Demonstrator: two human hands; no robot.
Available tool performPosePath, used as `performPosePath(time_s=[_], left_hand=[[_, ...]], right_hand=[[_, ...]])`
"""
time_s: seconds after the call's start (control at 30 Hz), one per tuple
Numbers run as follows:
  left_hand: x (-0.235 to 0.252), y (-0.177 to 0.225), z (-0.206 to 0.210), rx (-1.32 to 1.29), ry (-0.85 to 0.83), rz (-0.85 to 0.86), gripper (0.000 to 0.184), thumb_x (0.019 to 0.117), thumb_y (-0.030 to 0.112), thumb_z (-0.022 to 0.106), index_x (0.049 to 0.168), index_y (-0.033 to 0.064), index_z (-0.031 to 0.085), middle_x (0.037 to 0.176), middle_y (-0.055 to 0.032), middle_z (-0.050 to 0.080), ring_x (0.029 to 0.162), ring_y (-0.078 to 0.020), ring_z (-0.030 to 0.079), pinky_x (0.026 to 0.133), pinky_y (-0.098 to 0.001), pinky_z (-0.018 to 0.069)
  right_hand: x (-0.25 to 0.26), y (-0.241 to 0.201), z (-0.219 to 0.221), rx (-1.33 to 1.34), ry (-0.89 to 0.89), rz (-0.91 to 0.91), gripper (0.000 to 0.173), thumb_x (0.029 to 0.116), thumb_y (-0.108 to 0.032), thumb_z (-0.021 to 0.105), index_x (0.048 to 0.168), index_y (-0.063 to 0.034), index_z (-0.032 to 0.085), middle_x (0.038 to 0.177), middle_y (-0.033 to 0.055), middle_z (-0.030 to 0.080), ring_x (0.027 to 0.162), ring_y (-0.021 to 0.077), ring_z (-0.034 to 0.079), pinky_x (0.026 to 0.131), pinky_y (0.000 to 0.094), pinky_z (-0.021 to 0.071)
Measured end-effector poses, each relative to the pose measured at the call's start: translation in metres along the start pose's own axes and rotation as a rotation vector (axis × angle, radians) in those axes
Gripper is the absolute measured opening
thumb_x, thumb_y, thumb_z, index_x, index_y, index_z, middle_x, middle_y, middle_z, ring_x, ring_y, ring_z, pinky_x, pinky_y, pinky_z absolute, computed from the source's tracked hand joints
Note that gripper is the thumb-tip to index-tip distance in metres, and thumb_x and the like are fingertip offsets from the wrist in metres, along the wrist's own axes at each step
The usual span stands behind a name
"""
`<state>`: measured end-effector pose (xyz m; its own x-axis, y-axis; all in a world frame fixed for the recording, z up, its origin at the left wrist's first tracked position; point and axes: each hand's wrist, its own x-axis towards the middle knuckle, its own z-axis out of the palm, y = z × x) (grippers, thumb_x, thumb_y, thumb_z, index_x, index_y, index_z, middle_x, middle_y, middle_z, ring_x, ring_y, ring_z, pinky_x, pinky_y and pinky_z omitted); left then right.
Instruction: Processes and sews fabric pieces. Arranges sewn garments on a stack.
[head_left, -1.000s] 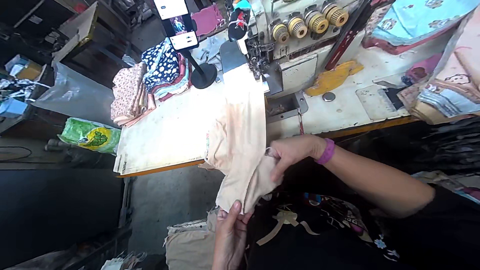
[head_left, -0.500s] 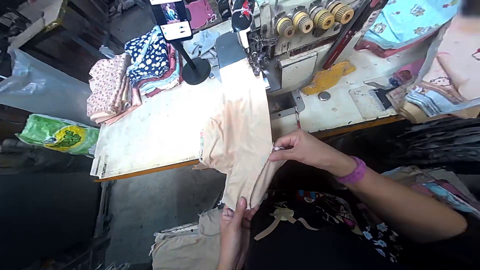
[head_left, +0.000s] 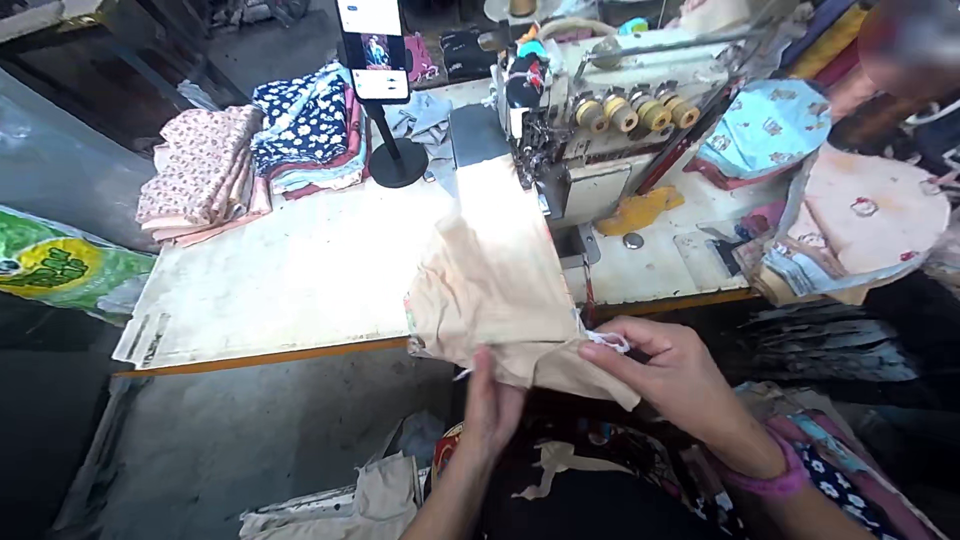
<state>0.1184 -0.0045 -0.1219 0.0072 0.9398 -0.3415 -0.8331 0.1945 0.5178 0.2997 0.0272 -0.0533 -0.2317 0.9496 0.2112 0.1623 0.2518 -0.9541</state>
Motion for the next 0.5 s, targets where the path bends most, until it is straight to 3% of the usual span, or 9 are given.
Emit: performPosePath(time_s=[0.03,0.1,0.13,0.2,0.27,0.33,0.4,0.5], left_hand=[[0.004,0.009,0.004,0.028,0.097,0.148,0.036,0.1035,0.040,0.052,0.121,0.0090,0.051,0.101,-0.0017,0.073,0.095,-0.0146,0.073,0.084,-0.0362,0.0618],[0.001,0.022,0.006,0.115,0.183,0.334,0.030,0.1072,0.034,0.044,0.121,0.0089,0.051,0.098,0.0013,0.075,0.093,-0.0117,0.074,0.083,-0.0346,0.0629],[-0.004,0.024,0.005,0.182,0.195,0.390,0.033,0.1060,0.040,0.048,0.121,0.0110,0.053,0.098,0.0040,0.076,0.093,-0.0094,0.074,0.083,-0.0328,0.0629],[-0.015,0.023,0.003,0.270,0.212,0.463,0.046,0.0947,0.055,0.062,0.121,0.0174,0.057,0.101,0.0080,0.076,0.096,-0.0064,0.073,0.087,-0.0307,0.0621],[-0.026,0.020,0.003,0.323,0.218,0.517,0.040,0.0916,0.058,0.062,0.119,0.0286,0.063,0.105,0.0124,0.076,0.101,-0.0023,0.072,0.091,-0.0275,0.0603],[-0.034,0.019,0.009,0.390,0.230,0.557,0.027,0.0955,0.054,0.057,0.115,0.0375,0.066,0.107,0.0194,0.075,0.104,0.0047,0.069,0.094,-0.0212,0.0573],[-0.034,0.018,0.020,0.499,0.293,0.626,0.015,0.1022,0.043,0.055,0.109,0.0318,0.062,0.104,0.0231,0.074,0.105,0.0088,0.067,0.095,-0.0172,0.0541],[-0.020,0.020,0.023,0.584,0.298,0.692,0.017,0.1029,0.039,0.055,0.110,0.0369,0.070,0.108,0.0253,0.073,0.107,0.0129,0.063,0.097,-0.0126,0.0496]], right_hand=[[-0.001,0.008,0.000,0.010,0.009,0.065,0.010,0.0930,-0.014,0.069,0.093,-0.0049,0.073,0.077,-0.0115,0.069,0.072,-0.0101,0.062,0.067,0.0093,0.0523],[-0.005,0.029,0.005,0.068,-0.009,0.201,0.011,0.0938,-0.011,0.067,0.097,-0.0027,0.074,0.080,-0.0080,0.071,0.073,-0.0068,0.064,0.070,0.0131,0.0544],[-0.007,0.036,0.007,0.092,-0.016,0.220,0.012,0.0944,-0.011,0.066,0.098,-0.0031,0.074,0.082,-0.0081,0.071,0.074,-0.0068,0.064,0.071,0.0130,0.0543],[-0.007,0.035,0.004,0.121,-0.008,0.180,0.012,0.0948,-0.014,0.067,0.098,-0.0068,0.075,0.084,-0.0104,0.073,0.077,-0.0079,0.065,0.073,0.0118,0.0550],[-0.008,0.027,-0.004,0.122,0.003,0.154,0.009,0.0932,-0.016,0.069,0.096,-0.0122,0.077,0.089,-0.0127,0.074,0.082,-0.0087,0.066,0.076,0.0116,0.0555],[-0.008,0.027,-0.005,0.139,0.009,0.191,0.006,0.0903,-0.013,0.072,0.092,-0.0137,0.078,0.091,-0.0131,0.074,0.085,-0.0082,0.066,0.078,0.0128,0.0557],[-0.006,0.038,-0.004,0.188,0.012,0.231,0.005,0.0890,-0.012,0.075,0.090,-0.0141,0.079,0.093,-0.0129,0.073,0.090,-0.0061,0.066,0.082,0.0146,0.0555],[0.013,0.048,-0.009,0.215,-0.001,0.185,0.004,0.0901,-0.015,0.076,0.093,-0.0161,0.078,0.099,-0.0126,0.075,0.100,-0.0034,0.067,0.091,0.0182,0.0555]])
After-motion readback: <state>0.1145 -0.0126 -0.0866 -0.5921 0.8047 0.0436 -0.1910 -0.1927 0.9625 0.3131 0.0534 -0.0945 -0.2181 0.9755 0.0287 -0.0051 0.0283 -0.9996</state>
